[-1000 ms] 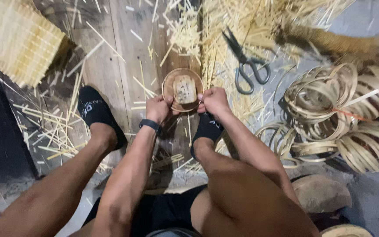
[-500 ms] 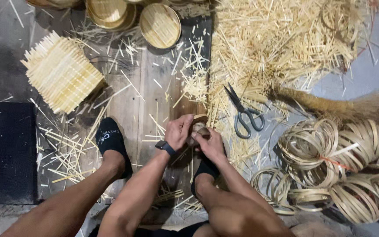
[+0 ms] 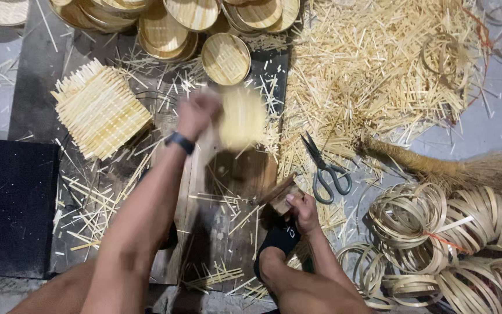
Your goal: The person assembles bamboo containers by fitting woven mats into circular frames and trimming the edges with scissors.
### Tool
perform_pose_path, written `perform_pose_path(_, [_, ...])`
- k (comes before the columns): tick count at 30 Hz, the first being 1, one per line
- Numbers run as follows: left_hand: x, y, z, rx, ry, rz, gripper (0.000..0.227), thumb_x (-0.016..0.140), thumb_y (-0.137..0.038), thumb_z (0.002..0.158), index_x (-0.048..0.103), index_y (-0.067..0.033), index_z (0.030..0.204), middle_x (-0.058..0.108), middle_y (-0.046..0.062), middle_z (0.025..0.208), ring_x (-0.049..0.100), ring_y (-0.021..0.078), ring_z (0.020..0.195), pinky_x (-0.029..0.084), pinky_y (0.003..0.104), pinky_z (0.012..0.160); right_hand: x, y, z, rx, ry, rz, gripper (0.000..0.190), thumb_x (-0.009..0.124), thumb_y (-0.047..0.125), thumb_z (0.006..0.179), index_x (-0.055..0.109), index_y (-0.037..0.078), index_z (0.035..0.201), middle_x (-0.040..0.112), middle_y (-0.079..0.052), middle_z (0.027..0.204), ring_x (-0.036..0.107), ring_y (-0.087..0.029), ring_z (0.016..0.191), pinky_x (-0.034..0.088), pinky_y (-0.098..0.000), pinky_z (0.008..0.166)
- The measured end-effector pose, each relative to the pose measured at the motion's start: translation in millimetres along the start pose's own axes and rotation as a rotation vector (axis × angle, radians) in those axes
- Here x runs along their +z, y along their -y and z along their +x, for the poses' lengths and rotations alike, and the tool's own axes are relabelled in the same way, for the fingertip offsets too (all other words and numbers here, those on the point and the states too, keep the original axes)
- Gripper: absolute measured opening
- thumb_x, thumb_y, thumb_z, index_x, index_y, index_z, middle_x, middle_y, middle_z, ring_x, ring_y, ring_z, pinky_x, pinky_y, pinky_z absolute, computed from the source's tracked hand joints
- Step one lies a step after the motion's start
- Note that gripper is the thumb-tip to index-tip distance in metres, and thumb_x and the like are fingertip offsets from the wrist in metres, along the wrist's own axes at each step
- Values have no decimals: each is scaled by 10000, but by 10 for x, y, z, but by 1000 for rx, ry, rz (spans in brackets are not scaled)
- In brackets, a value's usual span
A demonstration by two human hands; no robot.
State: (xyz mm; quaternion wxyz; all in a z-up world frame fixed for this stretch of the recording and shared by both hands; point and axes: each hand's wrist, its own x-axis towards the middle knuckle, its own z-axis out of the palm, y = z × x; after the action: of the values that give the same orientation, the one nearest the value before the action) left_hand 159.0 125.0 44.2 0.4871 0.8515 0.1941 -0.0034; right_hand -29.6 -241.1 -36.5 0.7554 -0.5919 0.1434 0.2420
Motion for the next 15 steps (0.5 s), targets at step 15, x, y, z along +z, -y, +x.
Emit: perform_pose_path(15, [952, 894, -1583, -512, 479, -242, 553, 638, -532, 936, 757, -45, 1169, 779, 132, 1062, 716, 207, 857, 575, 371, 760, 623, 317, 133, 172, 103, 483, 401, 538, 352, 915, 694, 34, 1101, 743, -98, 1061, 723, -197, 976, 583, -334, 881])
